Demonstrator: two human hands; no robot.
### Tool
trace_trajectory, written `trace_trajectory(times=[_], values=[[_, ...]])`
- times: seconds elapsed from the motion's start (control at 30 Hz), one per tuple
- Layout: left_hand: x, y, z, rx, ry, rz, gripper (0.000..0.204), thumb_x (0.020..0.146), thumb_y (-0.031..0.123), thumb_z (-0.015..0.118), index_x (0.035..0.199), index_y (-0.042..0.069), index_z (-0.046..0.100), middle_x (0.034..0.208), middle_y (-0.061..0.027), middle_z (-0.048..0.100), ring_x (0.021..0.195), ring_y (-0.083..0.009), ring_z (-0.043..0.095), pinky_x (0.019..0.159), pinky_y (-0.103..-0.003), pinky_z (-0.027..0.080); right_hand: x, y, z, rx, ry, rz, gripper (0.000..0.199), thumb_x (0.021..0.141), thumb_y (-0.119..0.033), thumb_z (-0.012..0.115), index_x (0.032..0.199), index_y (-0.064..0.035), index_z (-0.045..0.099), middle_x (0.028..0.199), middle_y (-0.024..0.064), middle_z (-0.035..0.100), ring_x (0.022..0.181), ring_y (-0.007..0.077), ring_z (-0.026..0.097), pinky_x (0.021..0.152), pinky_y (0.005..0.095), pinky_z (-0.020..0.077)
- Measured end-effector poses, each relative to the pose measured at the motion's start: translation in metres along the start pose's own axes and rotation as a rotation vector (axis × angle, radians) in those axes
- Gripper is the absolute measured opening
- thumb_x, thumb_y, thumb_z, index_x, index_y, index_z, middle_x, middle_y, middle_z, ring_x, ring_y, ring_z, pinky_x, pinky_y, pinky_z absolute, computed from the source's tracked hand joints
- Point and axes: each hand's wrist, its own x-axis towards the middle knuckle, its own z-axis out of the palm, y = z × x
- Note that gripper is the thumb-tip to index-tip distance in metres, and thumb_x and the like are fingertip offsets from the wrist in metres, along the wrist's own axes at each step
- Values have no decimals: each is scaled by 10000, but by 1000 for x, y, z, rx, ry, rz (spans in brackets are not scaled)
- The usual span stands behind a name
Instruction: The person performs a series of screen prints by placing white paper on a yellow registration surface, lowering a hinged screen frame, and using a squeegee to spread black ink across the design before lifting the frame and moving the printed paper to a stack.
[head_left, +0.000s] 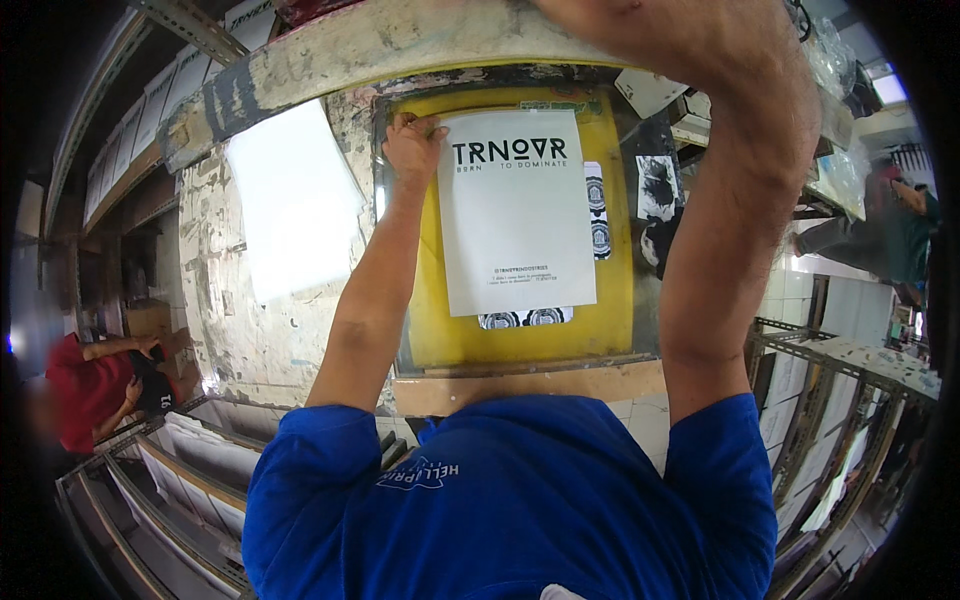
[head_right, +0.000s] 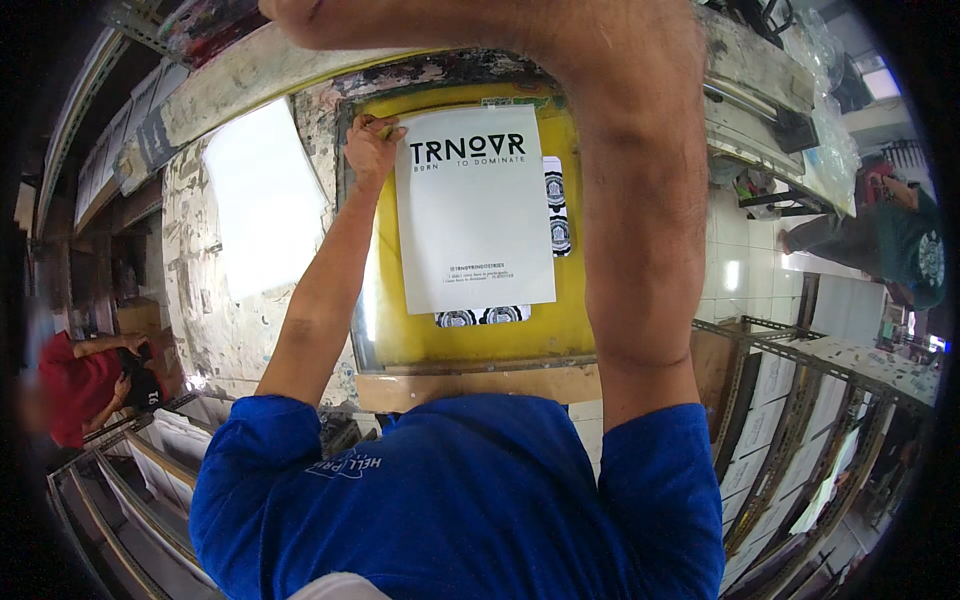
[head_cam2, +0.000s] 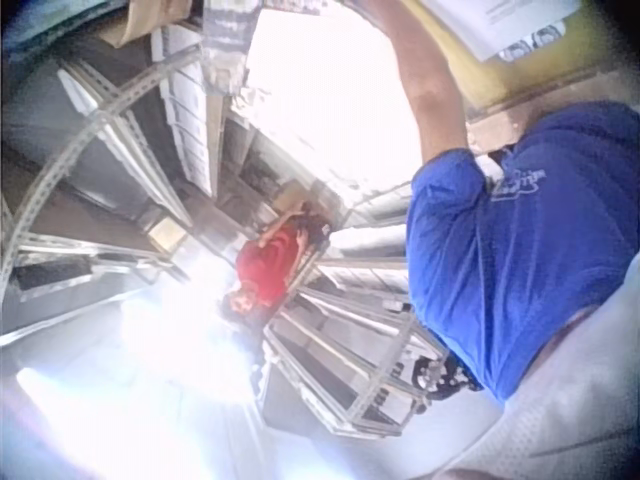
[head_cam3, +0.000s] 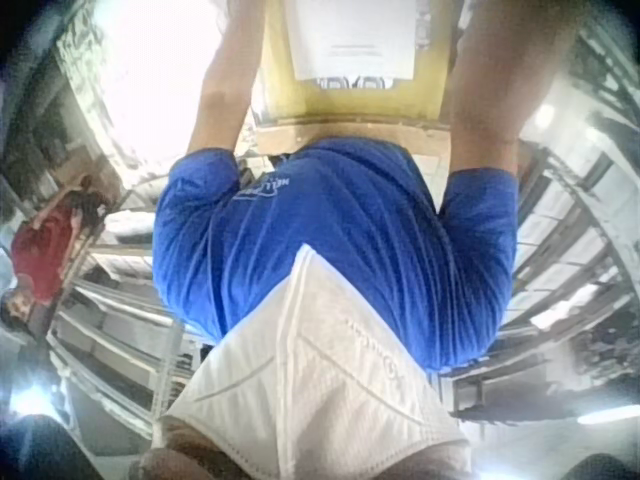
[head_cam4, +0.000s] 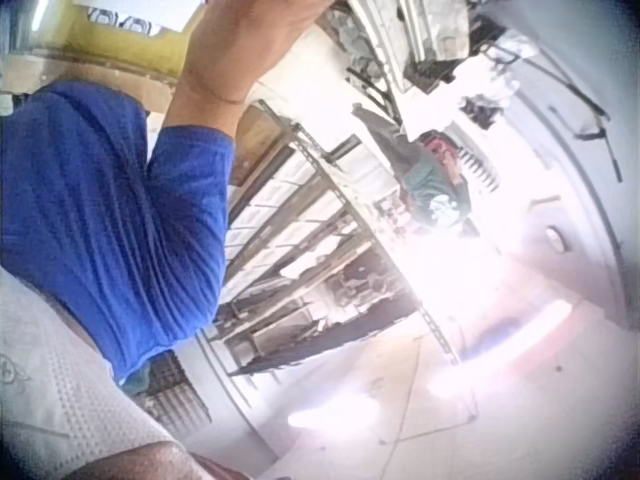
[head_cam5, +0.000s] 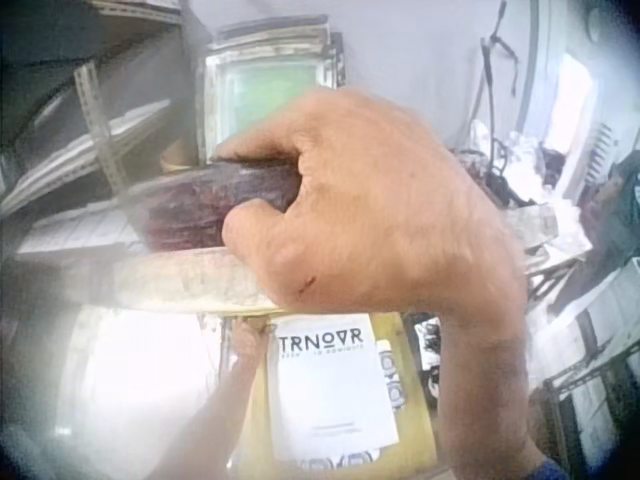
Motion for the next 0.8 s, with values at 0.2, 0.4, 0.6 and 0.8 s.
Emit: trace_trajectory(times=[0.2,0.4,0.6,0.8], values=[[1,-9,-13,-691,-73,-179,210,838,199,831,900,16,750,800,-84,734,696,-169,638,679,-311,494,7,3,-2,131,-65,-37,440,728,-178,589,1079,11,773,913,233,760,781,331,715,795,390,578],[-28,12,-75,-880,95,-194,150,895,89,775,928,-48,724,771,-51,708,687,-102,592,666,-252,470,13,19,19,-38,66,-58,427,772,-172,596,1125,-6,770,906,200,770,754,255,705,730,340,565],[-62,-60,-158,-958,381,-371,140,926,69,740,967,-64,719,843,-53,705,783,-113,617,748,-255,491,11,-12,19,-202,0,29,449,798,-143,626,1208,1,738,918,135,771,762,185,685,728,303,555],[-125,-180,-227,-873,748,-478,88,946,52,747,969,-26,712,903,-45,714,828,-105,638,787,-248,519,2,3,50,-291,233,-150,446,802,-61,623,1226,41,712,956,139,768,767,173,682,745,301,569]])
